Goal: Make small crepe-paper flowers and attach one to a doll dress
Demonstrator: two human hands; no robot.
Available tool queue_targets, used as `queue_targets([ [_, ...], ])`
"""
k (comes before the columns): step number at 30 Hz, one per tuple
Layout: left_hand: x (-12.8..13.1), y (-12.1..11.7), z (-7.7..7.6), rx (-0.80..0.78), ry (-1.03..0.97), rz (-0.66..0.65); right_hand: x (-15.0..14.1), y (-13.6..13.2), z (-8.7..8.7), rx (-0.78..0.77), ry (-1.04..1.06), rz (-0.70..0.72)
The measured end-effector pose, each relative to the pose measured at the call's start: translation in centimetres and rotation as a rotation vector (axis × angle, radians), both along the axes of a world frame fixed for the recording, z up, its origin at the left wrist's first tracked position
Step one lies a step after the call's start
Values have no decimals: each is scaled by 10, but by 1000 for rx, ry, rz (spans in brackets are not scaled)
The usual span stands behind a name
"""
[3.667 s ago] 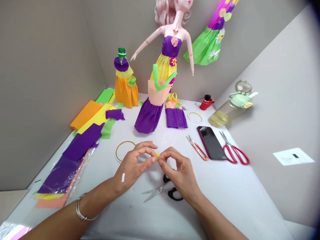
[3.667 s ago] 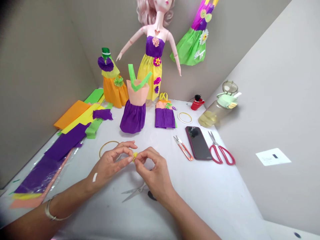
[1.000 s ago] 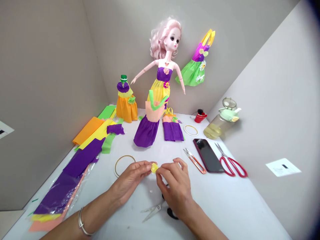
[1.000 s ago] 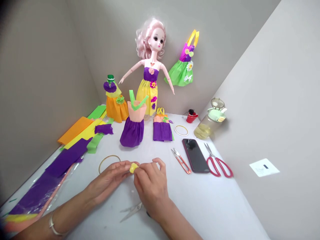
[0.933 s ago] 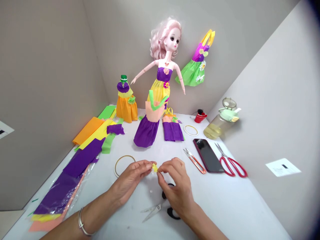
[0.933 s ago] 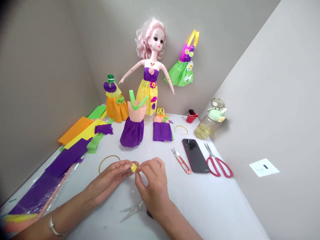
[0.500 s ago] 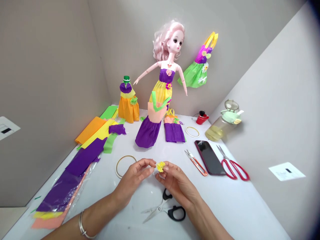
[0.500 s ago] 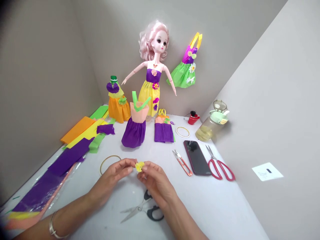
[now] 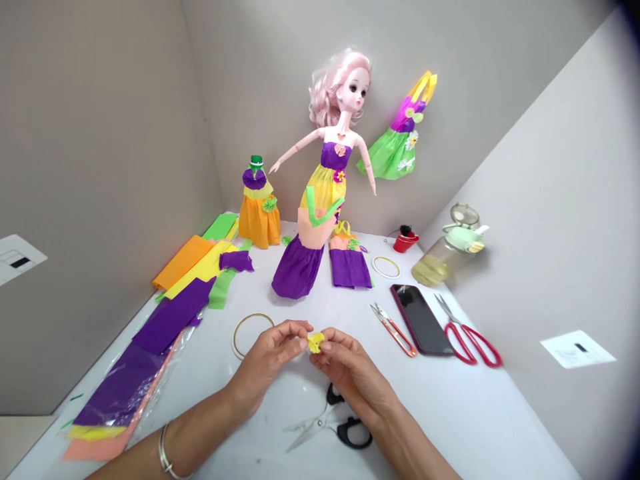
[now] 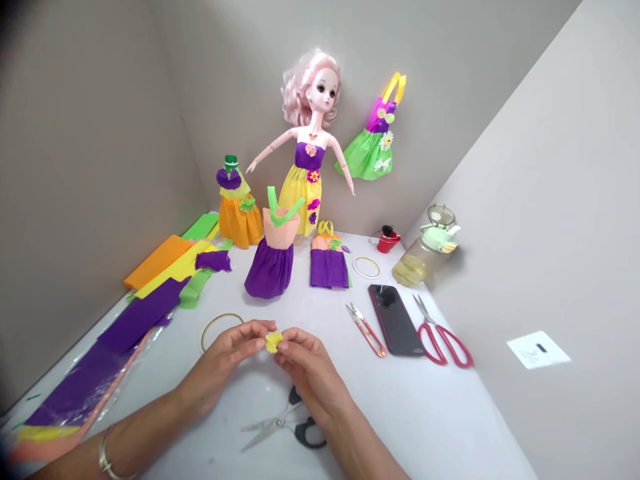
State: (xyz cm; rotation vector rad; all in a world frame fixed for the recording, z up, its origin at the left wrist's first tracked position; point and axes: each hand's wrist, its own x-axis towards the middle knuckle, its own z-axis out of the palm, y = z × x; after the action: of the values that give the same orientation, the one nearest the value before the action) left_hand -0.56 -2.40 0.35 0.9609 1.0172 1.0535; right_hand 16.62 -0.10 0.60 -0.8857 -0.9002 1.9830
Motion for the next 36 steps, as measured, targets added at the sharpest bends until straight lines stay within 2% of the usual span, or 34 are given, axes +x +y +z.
queue_targets([
  [4,-4,2,1,20,95,-13,6,3,7,126,-218,-56],
  [8,-5,4,2,169,320,-34,16,3,19,445,-522,-88],
  [11,-1,3,4,269,453,-2,17,-3,25,669,-668,-43],
  [13,2,1,4,317,514,18,15,-7,25,763,-736,-31],
  [18,5,-2,0,361,565,13,10,-9,19,854,-824,-76],
  [23,-5,10,-4,228,392,-18,15,1,16,782,-775,-174],
  [26,-16,25,10,169,310,54,19,11,25,777,-780,-199],
  [29,-26,41,36,261,335,143,19,24,46,865,-794,-190],
  [33,-27,57,65,396,512,231,15,43,79,1020,-812,-140],
  [36,-21,66,73,501,643,301,14,58,95,1080,-861,-96],
])
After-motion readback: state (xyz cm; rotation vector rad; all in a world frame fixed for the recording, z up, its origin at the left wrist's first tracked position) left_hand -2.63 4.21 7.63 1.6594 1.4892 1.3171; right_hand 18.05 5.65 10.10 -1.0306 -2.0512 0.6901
